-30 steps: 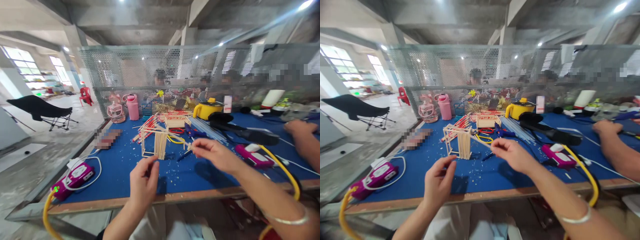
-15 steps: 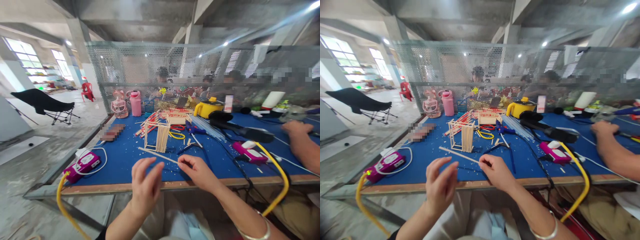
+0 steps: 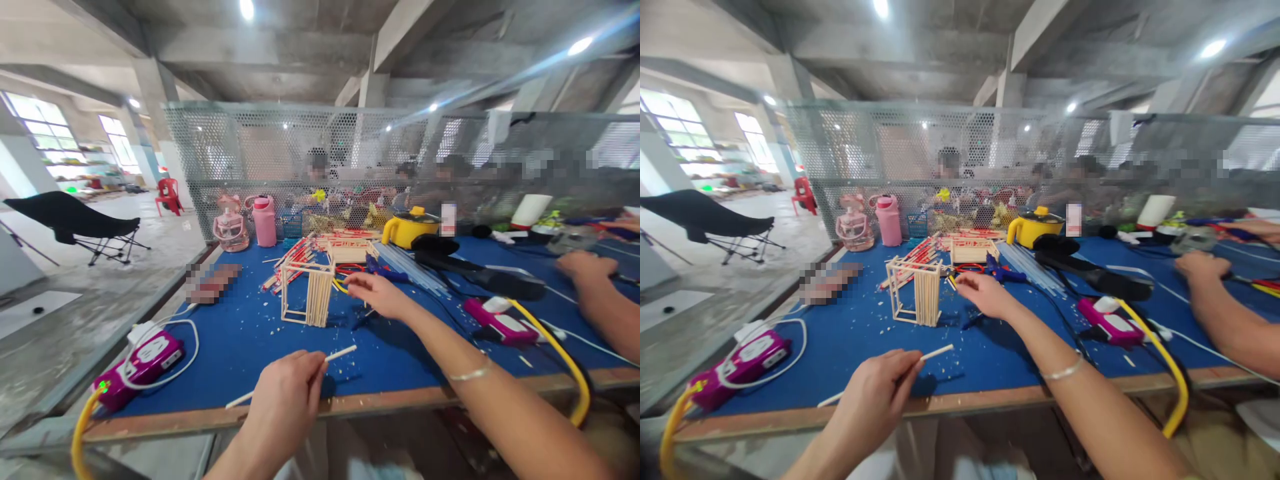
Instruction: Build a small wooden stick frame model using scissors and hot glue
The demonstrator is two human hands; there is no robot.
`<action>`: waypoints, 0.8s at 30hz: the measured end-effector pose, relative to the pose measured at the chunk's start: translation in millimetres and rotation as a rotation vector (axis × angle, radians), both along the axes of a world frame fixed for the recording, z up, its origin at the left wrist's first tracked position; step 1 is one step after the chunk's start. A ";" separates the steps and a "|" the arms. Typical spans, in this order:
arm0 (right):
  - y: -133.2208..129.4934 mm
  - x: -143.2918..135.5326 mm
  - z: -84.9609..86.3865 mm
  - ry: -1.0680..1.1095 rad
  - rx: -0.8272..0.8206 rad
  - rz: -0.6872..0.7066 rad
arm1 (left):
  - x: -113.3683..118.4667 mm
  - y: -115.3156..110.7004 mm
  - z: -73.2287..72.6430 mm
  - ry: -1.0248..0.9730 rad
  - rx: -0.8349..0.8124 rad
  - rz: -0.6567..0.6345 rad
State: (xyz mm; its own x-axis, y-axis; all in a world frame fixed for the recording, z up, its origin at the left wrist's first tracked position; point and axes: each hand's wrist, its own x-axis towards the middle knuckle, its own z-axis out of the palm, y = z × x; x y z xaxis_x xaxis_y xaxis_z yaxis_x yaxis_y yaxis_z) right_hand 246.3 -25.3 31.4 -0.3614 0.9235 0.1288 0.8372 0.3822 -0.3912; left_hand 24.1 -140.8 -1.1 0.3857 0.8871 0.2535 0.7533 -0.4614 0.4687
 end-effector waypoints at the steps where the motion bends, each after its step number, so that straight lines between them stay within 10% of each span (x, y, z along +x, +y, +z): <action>1: 21.5 3.6 -3.3 -0.024 0.026 -0.057 | -0.8 0.0 -0.8 -0.031 -0.015 0.005; 6: 92.8 2.5 -22.9 -0.185 0.022 -0.177 | -2.5 2.7 -2.8 -0.249 -0.150 0.020; 12: 106.6 -4.1 -31.9 -0.250 -0.081 -0.209 | -7.9 17.7 0.2 -0.788 -0.704 0.062; 16: 99.5 -5.8 -26.8 -0.179 -0.116 -0.261 | -7.9 27.2 2.0 -1.178 -1.064 0.058; 24: 9.6 33.8 5.7 0.103 -0.221 -0.398 | 2.3 24.3 -5.5 -1.349 -1.134 0.115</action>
